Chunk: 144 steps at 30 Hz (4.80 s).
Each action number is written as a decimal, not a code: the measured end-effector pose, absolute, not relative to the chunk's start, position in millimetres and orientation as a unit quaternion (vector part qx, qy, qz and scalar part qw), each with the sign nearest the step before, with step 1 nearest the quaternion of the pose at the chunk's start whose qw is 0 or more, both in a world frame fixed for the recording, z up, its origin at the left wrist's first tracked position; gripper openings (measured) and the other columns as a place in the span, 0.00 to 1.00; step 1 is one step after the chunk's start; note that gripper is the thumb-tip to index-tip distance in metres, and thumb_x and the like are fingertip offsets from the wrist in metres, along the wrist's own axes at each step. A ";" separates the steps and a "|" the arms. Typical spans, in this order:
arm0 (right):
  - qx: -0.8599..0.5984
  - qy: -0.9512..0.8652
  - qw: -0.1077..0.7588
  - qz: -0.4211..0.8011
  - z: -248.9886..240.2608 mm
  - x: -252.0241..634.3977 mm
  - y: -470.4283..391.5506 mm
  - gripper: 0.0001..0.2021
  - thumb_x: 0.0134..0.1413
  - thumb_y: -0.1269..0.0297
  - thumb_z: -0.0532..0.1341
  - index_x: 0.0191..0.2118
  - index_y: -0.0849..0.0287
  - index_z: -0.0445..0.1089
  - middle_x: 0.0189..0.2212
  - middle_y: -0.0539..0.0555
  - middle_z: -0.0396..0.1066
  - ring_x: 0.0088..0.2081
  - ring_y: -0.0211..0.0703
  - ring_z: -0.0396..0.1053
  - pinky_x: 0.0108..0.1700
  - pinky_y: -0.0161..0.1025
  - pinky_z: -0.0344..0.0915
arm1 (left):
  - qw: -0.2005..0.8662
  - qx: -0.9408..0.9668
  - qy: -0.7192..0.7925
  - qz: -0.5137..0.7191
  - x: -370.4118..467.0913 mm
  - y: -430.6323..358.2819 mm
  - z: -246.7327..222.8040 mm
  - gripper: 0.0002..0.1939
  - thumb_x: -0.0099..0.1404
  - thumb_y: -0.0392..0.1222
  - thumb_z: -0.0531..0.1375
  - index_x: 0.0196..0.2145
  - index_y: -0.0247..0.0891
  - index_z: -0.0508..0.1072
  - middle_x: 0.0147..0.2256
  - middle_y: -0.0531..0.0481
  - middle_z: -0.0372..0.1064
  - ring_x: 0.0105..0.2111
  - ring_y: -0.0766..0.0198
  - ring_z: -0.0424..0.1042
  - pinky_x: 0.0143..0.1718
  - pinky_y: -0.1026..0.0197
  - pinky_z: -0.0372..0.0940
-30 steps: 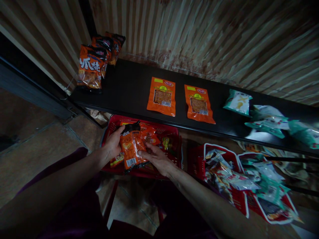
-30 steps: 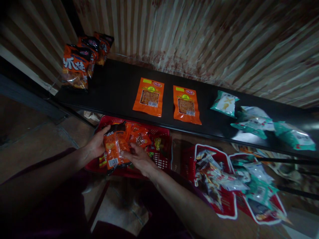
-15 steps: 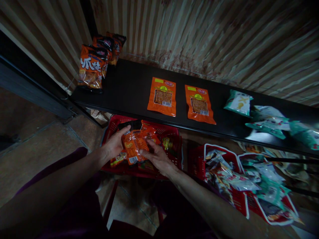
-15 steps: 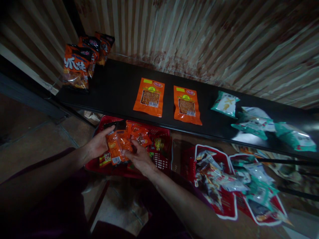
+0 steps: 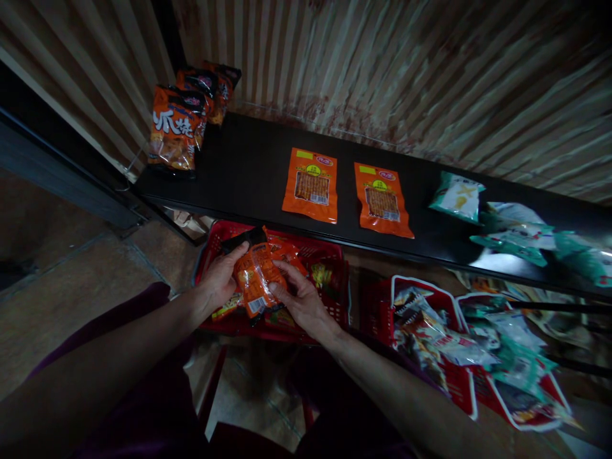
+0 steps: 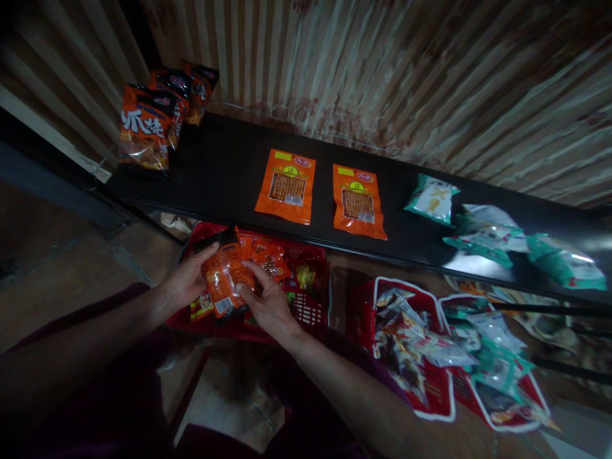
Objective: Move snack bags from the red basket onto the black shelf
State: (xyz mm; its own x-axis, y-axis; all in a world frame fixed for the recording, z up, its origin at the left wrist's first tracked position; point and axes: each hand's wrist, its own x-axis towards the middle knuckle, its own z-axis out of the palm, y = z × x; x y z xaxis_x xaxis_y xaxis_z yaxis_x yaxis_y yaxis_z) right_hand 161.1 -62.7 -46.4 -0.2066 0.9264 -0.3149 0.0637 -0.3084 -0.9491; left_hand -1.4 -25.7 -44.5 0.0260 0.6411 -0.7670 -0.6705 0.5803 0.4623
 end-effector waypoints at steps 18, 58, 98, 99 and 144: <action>-0.546 -0.472 0.317 0.616 -52.3 165.7 -62.0 0.18 0.47 0.52 0.63 0.42 0.54 0.69 0.43 0.51 0.72 0.45 0.44 0.68 0.50 0.42 0.62 | 0.778 -0.024 0.507 0.371 -5.0 -24.3 -36.9 0.08 0.63 0.39 0.55 0.34 0.34 0.73 0.27 0.47 0.75 0.24 0.62 0.74 0.29 0.61 0.68; -0.551 -0.518 0.195 0.625 -46.7 173.5 -58.8 0.29 0.46 0.65 0.63 0.56 0.58 0.61 0.52 0.56 0.68 0.54 0.47 0.65 0.58 0.47 0.58 | 0.726 -0.041 0.570 0.383 -7.1 -23.5 -71.7 0.08 0.61 0.41 0.60 0.37 0.35 0.72 0.30 0.46 0.76 0.27 0.60 0.76 0.32 0.56 0.72; -0.489 -0.721 0.055 0.488 -41.9 173.9 -64.9 0.32 0.58 0.50 0.53 0.64 0.60 0.51 0.66 0.60 0.43 0.66 0.53 0.41 0.65 0.56 0.44 | 0.732 -0.003 0.584 0.352 -2.3 -25.8 -54.1 0.11 0.65 0.42 0.53 0.36 0.33 0.71 0.26 0.45 0.74 0.21 0.62 0.72 0.26 0.61 0.67; -0.494 -0.715 0.052 0.491 -40.2 173.6 -64.5 0.33 0.57 0.47 0.53 0.64 0.60 0.51 0.66 0.60 0.44 0.66 0.54 0.40 0.65 0.56 0.43 | 0.730 0.005 0.586 0.352 -2.6 -26.1 -54.8 0.11 0.65 0.43 0.54 0.36 0.33 0.72 0.27 0.45 0.74 0.21 0.62 0.72 0.25 0.60 0.67; -0.549 -0.208 0.240 0.773 -31.9 160.4 -56.9 0.12 0.27 0.73 0.58 0.27 0.58 0.65 0.20 0.45 0.69 0.23 0.36 0.65 0.28 0.34 0.62 | 0.635 0.084 0.678 0.360 -9.5 -33.8 -55.8 0.05 0.53 0.30 0.62 0.29 0.37 0.70 0.25 0.50 0.70 0.23 0.66 0.69 0.27 0.64 0.62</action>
State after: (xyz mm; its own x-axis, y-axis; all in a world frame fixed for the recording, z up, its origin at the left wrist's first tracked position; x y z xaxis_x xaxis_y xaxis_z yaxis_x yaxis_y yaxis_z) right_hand 160.4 -56.9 -31.9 -0.2819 0.5997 -0.7489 -0.1426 -0.7981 -0.5854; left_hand -9.5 -33.8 -55.8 -0.1802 0.5719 -0.8003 -0.3429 0.7260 0.5961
